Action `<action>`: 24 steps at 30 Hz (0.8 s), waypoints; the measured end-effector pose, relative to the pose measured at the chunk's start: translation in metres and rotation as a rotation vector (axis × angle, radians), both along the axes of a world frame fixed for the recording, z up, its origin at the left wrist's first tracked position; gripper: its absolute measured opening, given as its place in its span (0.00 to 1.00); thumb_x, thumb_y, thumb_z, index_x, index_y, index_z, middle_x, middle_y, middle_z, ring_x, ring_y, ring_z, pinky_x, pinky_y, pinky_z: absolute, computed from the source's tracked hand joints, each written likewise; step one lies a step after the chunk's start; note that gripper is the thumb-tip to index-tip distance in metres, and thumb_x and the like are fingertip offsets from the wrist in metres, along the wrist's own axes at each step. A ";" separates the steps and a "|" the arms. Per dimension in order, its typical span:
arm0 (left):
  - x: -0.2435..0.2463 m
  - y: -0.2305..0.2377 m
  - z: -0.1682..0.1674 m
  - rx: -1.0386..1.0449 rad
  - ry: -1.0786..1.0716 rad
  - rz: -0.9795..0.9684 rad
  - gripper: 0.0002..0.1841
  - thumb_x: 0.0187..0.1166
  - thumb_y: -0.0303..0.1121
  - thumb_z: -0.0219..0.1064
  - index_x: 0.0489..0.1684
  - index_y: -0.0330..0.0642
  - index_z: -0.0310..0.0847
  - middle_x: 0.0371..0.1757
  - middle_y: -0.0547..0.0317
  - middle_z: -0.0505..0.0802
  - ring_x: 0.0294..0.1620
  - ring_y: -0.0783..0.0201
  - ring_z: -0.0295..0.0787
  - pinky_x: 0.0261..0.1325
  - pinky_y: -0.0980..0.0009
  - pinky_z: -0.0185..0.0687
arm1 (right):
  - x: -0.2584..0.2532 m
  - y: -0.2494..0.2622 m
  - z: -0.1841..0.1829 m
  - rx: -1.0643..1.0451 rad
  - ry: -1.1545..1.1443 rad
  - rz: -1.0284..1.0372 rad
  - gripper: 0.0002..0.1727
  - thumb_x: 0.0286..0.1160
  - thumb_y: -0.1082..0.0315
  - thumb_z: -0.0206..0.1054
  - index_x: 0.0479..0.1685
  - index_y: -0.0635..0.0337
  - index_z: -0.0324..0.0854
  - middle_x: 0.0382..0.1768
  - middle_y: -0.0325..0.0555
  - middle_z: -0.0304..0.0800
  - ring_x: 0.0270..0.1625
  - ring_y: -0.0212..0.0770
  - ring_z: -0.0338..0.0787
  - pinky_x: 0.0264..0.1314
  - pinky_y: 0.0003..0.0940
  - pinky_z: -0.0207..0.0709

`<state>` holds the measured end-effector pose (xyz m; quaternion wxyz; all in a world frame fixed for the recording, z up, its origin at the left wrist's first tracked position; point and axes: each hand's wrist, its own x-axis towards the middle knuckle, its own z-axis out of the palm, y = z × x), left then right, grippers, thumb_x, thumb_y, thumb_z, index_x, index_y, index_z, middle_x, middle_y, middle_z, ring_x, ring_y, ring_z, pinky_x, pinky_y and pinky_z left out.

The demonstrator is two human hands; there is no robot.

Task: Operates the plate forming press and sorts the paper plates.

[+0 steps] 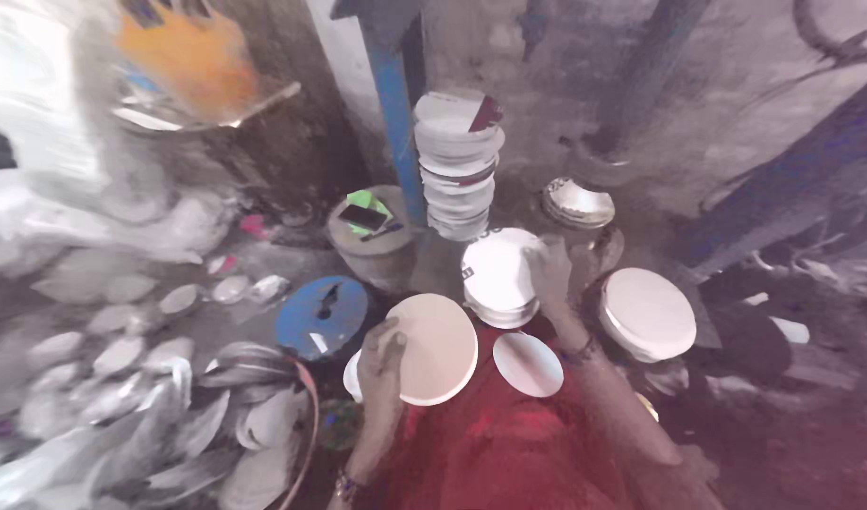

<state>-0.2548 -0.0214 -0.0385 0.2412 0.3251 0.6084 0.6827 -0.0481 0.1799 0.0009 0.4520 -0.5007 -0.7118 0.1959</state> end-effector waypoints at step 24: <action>0.021 0.030 0.010 0.279 -0.579 -0.191 0.20 0.93 0.36 0.44 0.80 0.43 0.57 0.57 0.66 0.90 0.55 0.74 0.90 0.58 0.72 0.90 | 0.007 -0.032 0.013 0.091 0.212 0.352 0.15 0.83 0.71 0.58 0.57 0.76 0.80 0.40 0.49 0.90 0.41 0.27 0.87 0.50 0.27 0.82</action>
